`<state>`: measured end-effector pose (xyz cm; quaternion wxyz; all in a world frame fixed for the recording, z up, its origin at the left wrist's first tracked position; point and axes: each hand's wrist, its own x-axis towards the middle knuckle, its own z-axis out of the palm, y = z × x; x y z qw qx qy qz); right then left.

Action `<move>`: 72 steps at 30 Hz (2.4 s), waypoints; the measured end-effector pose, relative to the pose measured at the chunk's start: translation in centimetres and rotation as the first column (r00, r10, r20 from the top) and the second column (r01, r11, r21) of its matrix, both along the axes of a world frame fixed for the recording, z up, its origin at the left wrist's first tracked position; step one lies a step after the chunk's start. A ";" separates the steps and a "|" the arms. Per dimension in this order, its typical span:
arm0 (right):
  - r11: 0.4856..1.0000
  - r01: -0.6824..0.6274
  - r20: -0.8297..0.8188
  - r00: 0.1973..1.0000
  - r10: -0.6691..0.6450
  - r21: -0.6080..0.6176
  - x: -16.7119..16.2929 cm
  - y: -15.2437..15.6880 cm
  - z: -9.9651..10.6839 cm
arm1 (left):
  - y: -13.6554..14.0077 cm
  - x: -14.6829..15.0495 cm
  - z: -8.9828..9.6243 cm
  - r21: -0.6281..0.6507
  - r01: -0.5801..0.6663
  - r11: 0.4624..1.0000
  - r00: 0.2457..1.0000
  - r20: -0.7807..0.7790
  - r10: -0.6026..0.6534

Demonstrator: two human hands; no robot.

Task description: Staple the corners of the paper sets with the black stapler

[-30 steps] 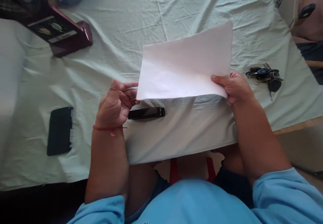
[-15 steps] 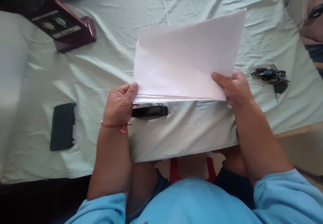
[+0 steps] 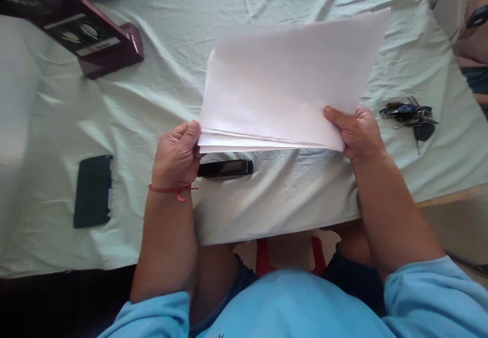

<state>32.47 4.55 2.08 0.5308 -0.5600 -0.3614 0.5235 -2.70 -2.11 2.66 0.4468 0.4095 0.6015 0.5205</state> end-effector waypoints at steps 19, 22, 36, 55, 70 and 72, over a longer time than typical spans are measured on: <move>1.000 -0.020 0.038 0.999 0.019 0.001 -0.2 -0.4 0.0 | 0.0 -0.4 -0.9 0.028 -0.031 0.999 0.997 -0.065 0.033; 0.999 -0.031 0.024 0.999 0.030 0.020 -0.4 -0.6 0.0 | -0.3 -0.5 -0.8 0.027 -0.062 0.998 0.995 -0.077 0.064; 0.996 -0.073 0.010 0.997 0.073 0.041 -0.3 -0.6 -0.6 | -0.5 -0.3 -0.8 0.037 -0.019 0.999 0.996 0.083 0.016; 0.994 -0.088 -0.019 0.996 0.089 0.060 0.0 -0.6 -1.0 | 0.1 -0.6 -2.5 0.118 -0.114 0.986 0.980 0.177 0.092; 0.902 -0.131 0.077 0.991 0.109 0.410 0.1 0.4 -2.7 | 1.2 -1.8 -3.2 0.508 -0.201 0.838 0.975 0.019 0.223; 0.888 -0.113 0.081 0.993 0.086 0.446 0.0 0.6 -2.9 | 1.5 -2.0 -3.6 0.541 -0.214 0.813 0.971 0.027 0.238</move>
